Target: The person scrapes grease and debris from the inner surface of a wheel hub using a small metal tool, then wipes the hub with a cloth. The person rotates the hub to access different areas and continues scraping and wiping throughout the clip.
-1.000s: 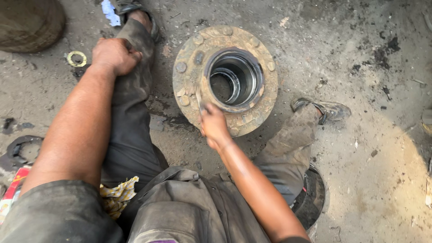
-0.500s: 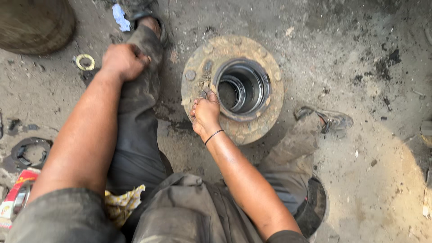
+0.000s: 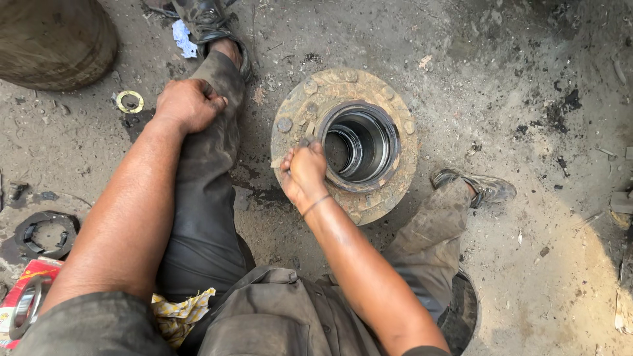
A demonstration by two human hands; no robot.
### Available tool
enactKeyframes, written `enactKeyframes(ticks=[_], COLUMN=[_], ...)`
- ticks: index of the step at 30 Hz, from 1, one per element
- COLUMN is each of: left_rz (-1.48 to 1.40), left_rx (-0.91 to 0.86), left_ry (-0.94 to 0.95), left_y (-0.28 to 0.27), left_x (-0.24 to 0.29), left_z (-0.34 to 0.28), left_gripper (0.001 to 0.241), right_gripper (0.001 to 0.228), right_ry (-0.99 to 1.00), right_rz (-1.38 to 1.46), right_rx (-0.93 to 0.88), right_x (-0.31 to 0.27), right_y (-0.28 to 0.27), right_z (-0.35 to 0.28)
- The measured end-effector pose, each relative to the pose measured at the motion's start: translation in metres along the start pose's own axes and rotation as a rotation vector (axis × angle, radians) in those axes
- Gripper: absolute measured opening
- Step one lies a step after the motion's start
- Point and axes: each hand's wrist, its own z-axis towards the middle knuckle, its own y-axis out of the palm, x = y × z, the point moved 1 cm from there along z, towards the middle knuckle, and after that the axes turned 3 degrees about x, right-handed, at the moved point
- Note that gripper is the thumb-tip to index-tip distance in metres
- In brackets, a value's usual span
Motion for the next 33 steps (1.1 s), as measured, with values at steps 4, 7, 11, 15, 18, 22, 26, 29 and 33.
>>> enactKeyframes(ticks=[4,7,11,15,18,22,26,29,33], left_rz=[-0.047,-0.08,-0.095,-0.123,-0.128,-0.072,-0.252,-0.228,-0.331], left_rx=[-0.035,-0.099,-0.217,-0.22,-0.123,-0.098,-0.125,-0.178,-0.137], left_ry=[0.002,0.134,0.349,0.597,0.8,0.733,0.647,0.573,0.481], left_y=[-0.012,-0.018,-0.011,0.0,0.007,0.016,0.018,0.015,0.006], left_x=[0.014,0.04,0.081,0.102,0.115,0.122,0.121,0.115,0.105], left_z=[-0.008,-0.022,-0.042,-0.054,-0.056,-0.051,-0.041,-0.036,-0.035], left_gripper=[0.035,0.033,0.039,0.058,0.065,0.048,0.044,0.043,0.04], right_gripper=[0.067,0.074,0.059,0.05,0.056,0.055,0.027,0.021,0.027], right_ry=[0.024,0.009,-0.161,-0.217,-0.328,-0.634,-0.715,-1.07,-0.683], right_rz=[-0.14,-0.2,-0.538,-0.754,-0.932,-1.005,-1.091,-1.208,-0.997], right_rx=[-0.047,-0.065,-0.147,-0.29,-0.333,-0.478,-0.161,-0.014,-0.254], right_x=[0.02,0.018,-0.01,-0.037,-0.054,-0.066,-0.07,-0.073,-0.093], right_y=[-0.022,-0.032,-0.03,-0.03,-0.028,-0.016,-0.011,-0.007,-0.002], right_z=[-0.023,-0.03,-0.018,-0.013,-0.018,-0.023,-0.003,0.023,0.064])
